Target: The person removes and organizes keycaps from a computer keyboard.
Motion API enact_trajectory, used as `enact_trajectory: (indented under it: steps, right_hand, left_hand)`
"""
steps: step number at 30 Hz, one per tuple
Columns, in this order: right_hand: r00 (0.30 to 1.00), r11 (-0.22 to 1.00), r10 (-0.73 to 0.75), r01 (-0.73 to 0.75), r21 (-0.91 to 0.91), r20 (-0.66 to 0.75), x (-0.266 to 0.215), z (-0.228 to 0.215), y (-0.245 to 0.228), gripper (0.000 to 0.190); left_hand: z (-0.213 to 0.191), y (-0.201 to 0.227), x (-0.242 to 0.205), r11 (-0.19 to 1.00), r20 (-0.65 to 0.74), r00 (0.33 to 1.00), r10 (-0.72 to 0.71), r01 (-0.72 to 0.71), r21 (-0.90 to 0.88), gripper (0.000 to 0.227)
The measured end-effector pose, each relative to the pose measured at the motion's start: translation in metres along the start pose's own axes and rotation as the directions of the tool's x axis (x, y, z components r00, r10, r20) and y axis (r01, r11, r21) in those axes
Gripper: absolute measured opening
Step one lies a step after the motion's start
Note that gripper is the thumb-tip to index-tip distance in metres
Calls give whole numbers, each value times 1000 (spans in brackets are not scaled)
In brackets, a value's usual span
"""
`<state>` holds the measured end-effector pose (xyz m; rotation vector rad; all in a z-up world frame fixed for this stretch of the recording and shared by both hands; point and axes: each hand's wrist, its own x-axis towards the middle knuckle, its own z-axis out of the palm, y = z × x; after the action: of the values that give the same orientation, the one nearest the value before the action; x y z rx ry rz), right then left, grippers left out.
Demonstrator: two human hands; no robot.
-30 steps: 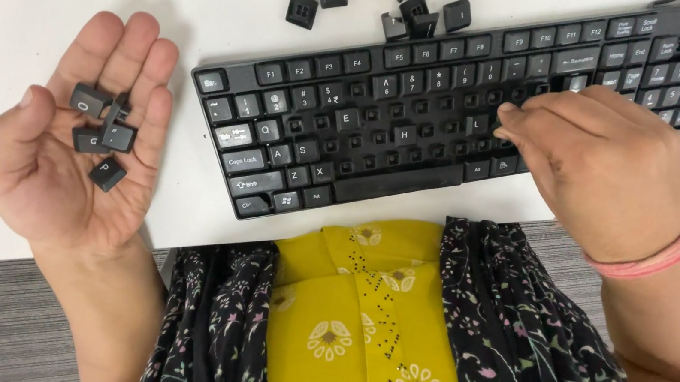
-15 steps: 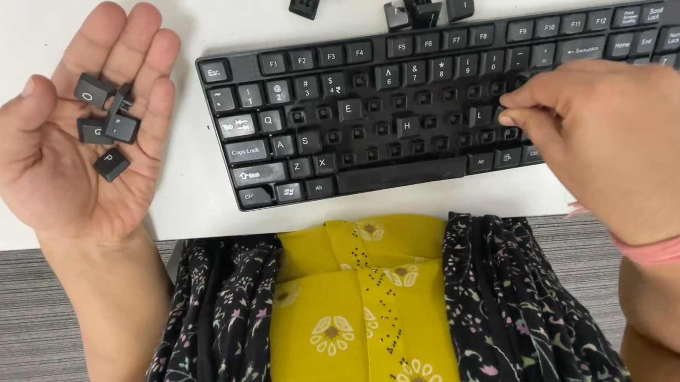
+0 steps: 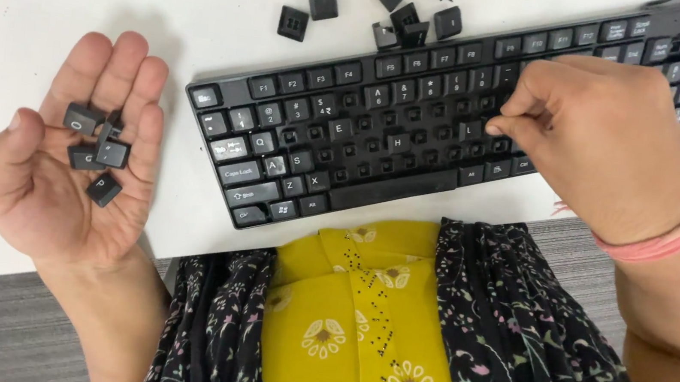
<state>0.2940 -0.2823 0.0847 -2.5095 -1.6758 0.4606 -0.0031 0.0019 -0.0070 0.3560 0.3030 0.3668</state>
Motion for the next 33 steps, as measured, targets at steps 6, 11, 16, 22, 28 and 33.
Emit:
enact_trajectory:
  steps: [6, 11, 16, 22, 28, 33]
  right_hand:
    - [959, 988, 21, 22, 150, -284, -53, 37, -27, 12]
    - [942, 977, -16, 85, 194, -336, -83, 53, -18, 14]
    - [918, 946, -179, 260, 196, -354, -90, 57, -13, 22]
    - [915, 951, -226, 282, 130, -333, -94, 56, -12, 24]
    - [901, 987, 14, 58, 152, -434, -102, 62, 3, 14]
    - [790, 952, 289, -180, 245, -541, -101, 70, 21, 17]
  left_hand:
    - [-2, -1, 4, 989, 10, 999, 31, -29, -143, 58]
    - [5, -3, 4, 994, -27, 998, 49, -51, -101, 58]
    - [30, -21, -4, 989, -64, 996, 65, -73, -127, 55]
    - [58, -49, -23, 996, -243, 966, 89, -87, 22, 47]
    - [78, -65, -27, 989, -360, 923, 134, -101, 109, 40]
    - [85, -70, -21, 988, -354, 924, 142, -112, 104, 39]
